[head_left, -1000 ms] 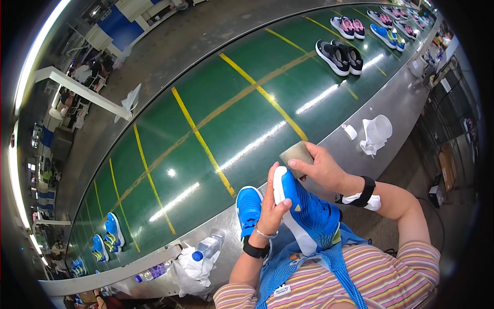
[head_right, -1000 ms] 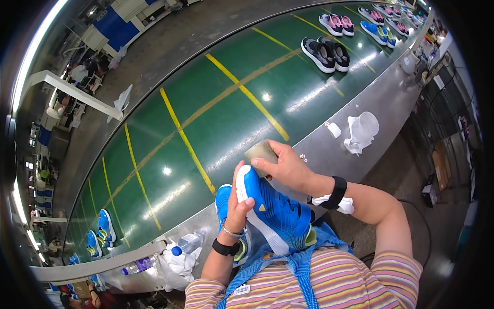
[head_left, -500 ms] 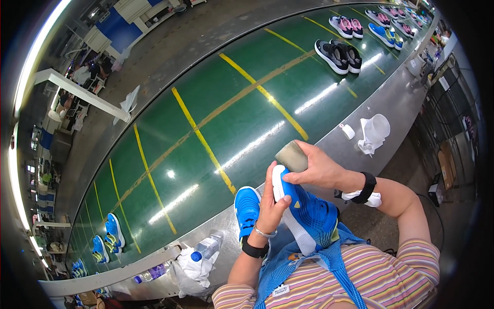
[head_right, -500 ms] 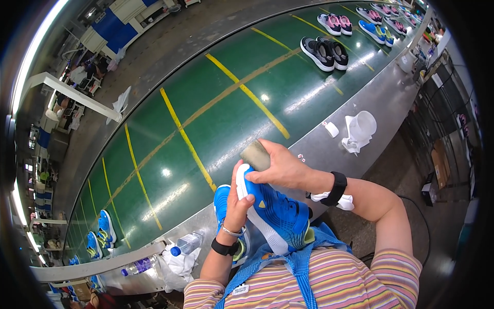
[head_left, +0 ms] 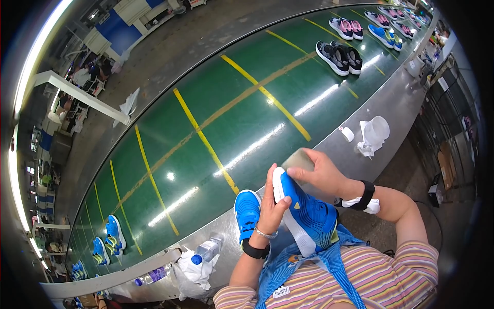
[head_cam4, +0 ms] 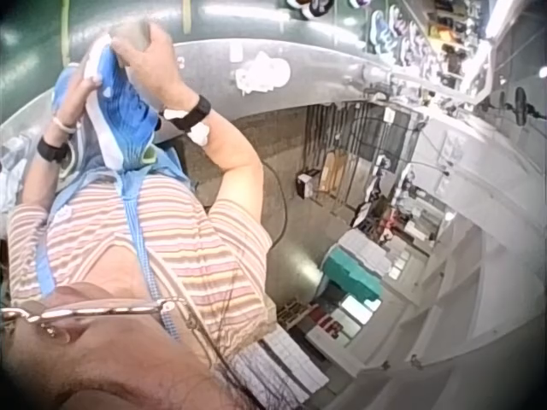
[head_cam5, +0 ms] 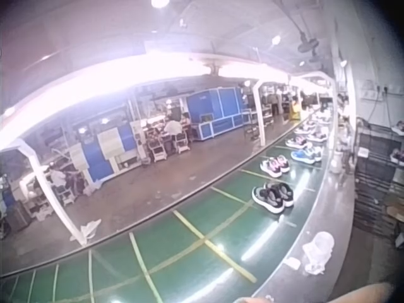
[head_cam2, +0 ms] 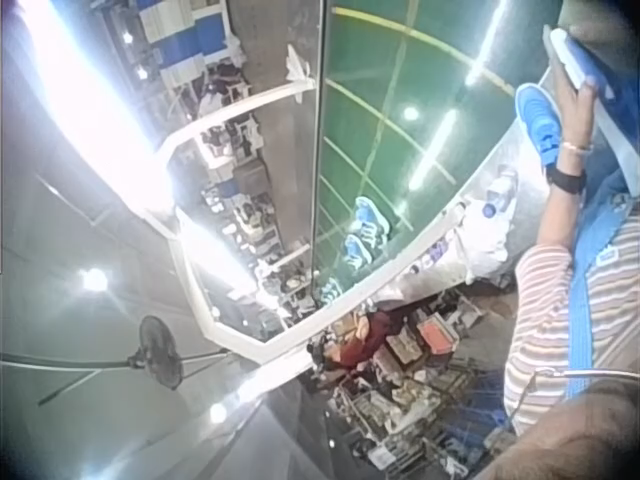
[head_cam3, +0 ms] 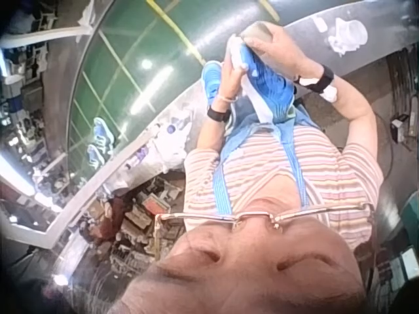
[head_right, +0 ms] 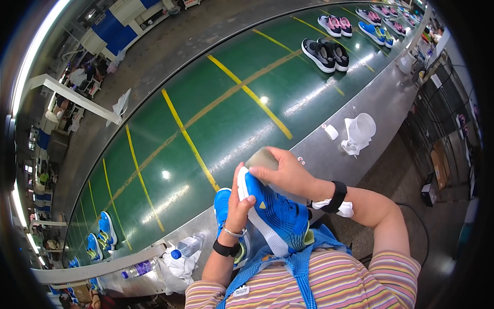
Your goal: Cleaning and inspecting shoes on a conveyor belt in a shoe manufacturing facility.
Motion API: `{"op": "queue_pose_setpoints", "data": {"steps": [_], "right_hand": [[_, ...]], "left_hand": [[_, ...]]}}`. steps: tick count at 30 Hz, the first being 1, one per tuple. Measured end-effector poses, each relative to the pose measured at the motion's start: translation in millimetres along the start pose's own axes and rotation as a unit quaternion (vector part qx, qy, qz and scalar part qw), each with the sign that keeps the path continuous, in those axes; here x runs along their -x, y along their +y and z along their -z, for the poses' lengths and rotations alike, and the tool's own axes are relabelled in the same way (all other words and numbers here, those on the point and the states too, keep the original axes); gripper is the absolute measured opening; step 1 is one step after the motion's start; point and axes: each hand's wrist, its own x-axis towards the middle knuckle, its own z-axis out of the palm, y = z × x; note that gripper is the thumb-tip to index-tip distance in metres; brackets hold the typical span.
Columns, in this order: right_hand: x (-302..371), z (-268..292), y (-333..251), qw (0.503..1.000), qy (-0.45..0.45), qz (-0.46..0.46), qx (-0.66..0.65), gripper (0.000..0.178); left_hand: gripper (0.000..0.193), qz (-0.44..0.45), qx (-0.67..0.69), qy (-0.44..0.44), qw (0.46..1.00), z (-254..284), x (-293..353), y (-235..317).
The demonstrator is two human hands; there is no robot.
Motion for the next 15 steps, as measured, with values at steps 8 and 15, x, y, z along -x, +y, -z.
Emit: {"op": "queue_pose_setpoints", "data": {"steps": [8, 15], "right_hand": [[-9.7, -11.4, 3.1, 0.995, 0.013, 0.007, 0.100, 0.028], [30.2, -22.6, 1.2, 0.994, -0.046, -0.004, 0.097, 0.025]], "left_hand": [[0.079, 0.020, -0.038, 0.039, 0.998, -8.2, 1.9, -19.3], [0.079, 0.007, -0.002, 0.053, 0.999, 0.8, 11.2, -6.9]]}}
